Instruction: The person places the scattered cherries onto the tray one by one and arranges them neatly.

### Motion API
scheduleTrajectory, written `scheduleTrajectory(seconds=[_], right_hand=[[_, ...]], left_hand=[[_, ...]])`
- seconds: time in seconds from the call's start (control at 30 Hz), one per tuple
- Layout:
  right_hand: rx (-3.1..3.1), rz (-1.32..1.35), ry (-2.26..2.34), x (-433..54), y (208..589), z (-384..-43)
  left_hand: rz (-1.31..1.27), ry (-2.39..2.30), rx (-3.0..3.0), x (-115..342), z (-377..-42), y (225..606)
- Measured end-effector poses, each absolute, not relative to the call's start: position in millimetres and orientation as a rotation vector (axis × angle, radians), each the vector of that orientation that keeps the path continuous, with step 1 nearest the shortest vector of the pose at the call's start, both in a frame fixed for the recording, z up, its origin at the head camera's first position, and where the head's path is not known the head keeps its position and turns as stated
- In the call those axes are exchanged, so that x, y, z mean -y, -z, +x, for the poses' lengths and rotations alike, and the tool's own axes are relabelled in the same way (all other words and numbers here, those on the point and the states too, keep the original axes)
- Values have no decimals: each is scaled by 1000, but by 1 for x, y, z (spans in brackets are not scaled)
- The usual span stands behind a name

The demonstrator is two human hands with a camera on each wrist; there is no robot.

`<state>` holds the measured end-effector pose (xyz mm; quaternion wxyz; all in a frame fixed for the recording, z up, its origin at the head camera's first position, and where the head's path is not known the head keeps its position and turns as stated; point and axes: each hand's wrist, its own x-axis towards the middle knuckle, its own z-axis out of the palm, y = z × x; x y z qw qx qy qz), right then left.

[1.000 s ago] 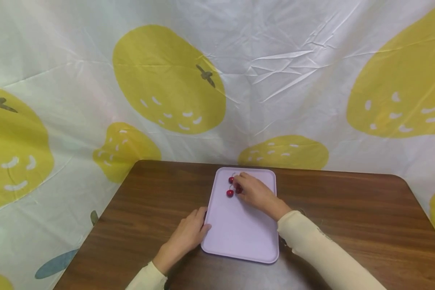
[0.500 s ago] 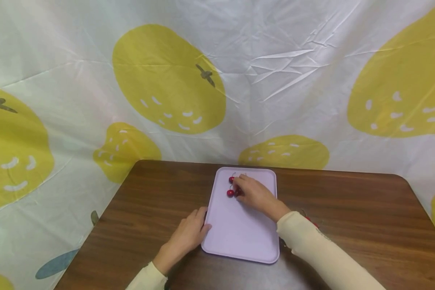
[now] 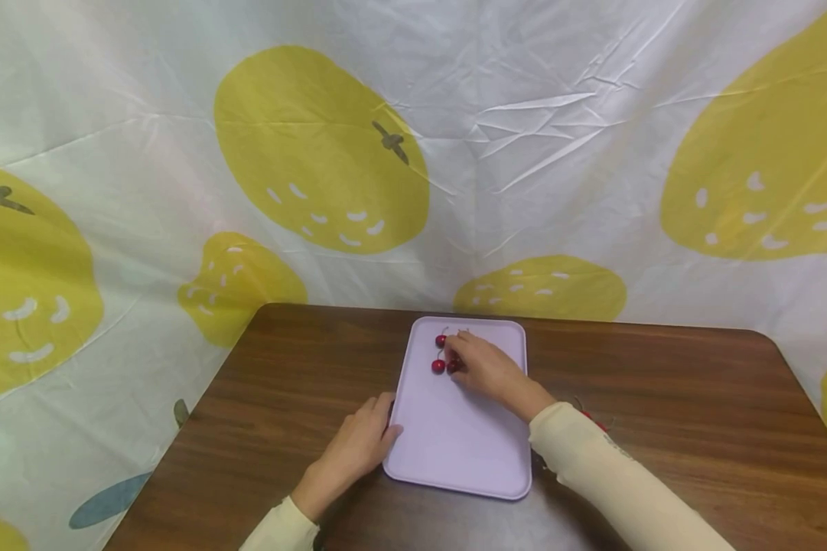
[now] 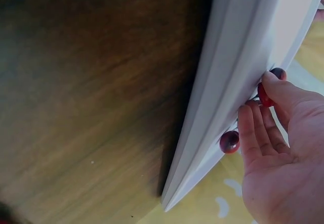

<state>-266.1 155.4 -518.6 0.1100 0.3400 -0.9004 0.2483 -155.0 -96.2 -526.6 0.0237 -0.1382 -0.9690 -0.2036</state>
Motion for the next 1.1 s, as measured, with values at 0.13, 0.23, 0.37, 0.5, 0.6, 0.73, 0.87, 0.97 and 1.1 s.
scheduleTrajectory(seconds=[0.13, 0.23, 0.37, 0.5, 0.6, 0.73, 0.87, 0.97, 1.1], right_hand=[[2653, 991, -721, -157, 517, -265], [2673, 968, -742, -158, 515, -263], [2693, 953, -811, -159, 508, -259], [2700, 951, -844, -161, 502, -254], [2692, 934, -838, -163, 500, -252], [2685, 931, -832, -163, 502, -252], [2689, 945, -835, -162, 506, -254], [2686, 954, -833, -160, 508, -255], [2672, 963, -825, -158, 508, -256]], left_hand=[[-429, 632, 3002, 96, -155, 526], [-436, 634, 3001, 95, -155, 526], [-437, 652, 3010, 95, -155, 525], [-435, 659, 3019, 96, -154, 525], [-446, 648, 3010, 96, -153, 525], [-448, 635, 2996, 96, -153, 525], [-431, 642, 3005, 96, -154, 526], [-422, 647, 3014, 95, -154, 526], [-413, 648, 3016, 94, -154, 526]])
